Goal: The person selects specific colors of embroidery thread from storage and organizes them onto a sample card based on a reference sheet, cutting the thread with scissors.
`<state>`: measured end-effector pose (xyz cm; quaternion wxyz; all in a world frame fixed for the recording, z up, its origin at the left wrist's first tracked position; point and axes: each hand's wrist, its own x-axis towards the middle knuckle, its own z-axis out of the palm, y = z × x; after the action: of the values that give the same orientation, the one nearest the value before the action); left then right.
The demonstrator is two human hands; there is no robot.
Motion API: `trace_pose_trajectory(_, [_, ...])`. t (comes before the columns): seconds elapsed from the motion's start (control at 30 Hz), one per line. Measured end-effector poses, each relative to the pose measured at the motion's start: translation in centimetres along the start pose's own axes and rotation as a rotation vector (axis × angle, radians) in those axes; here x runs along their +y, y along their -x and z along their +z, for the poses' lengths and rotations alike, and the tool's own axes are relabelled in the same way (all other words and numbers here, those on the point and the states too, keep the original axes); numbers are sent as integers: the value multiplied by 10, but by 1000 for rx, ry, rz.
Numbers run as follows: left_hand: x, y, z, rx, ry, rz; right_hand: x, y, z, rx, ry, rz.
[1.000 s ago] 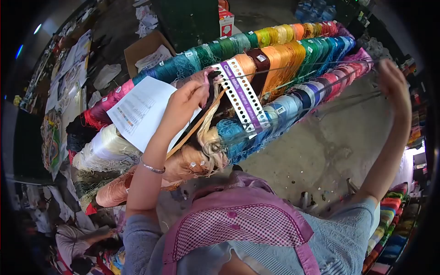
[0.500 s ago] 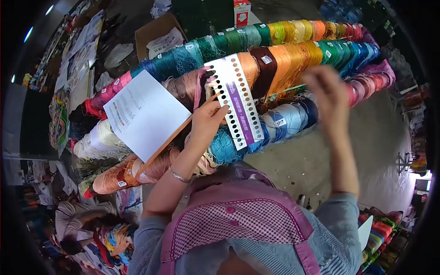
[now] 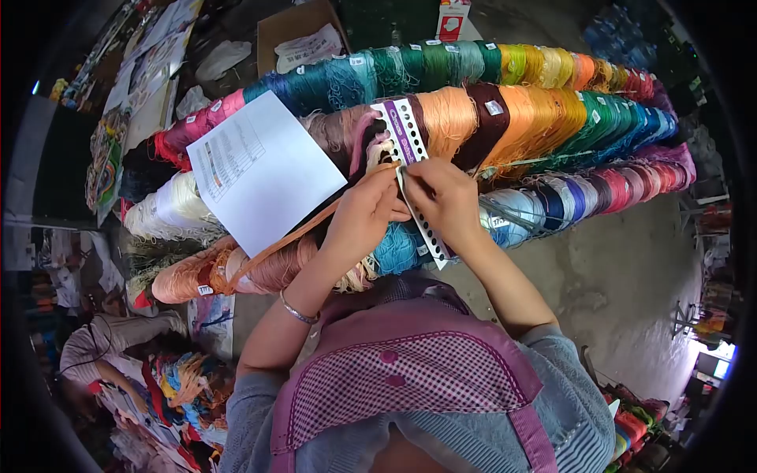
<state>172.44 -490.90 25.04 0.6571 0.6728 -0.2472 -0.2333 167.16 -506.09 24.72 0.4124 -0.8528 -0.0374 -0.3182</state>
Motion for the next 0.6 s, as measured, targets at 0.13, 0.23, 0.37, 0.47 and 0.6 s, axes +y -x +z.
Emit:
trace_pose_trajectory(0.13, [5,-3,-8,16,-41,-98,-16,4,-13,-135,-68,97])
trace_pose_trajectory(0.23, [3,-4,-4,80,-96,-100,-13,8,-13,-158,-41,127])
trace_pose_trajectory(0.37, [11,0,-16,143,94,-279,-11,8,-13,-62,-138,322])
trace_pose_trajectory(0.47, [10,11,-36,178,229,-339,-9,10,-20,-116,-179,384])
trace_pose_trajectory(0.6, [7,19,-36,93,775,-254,-8,13,-20,-117,-209,361])
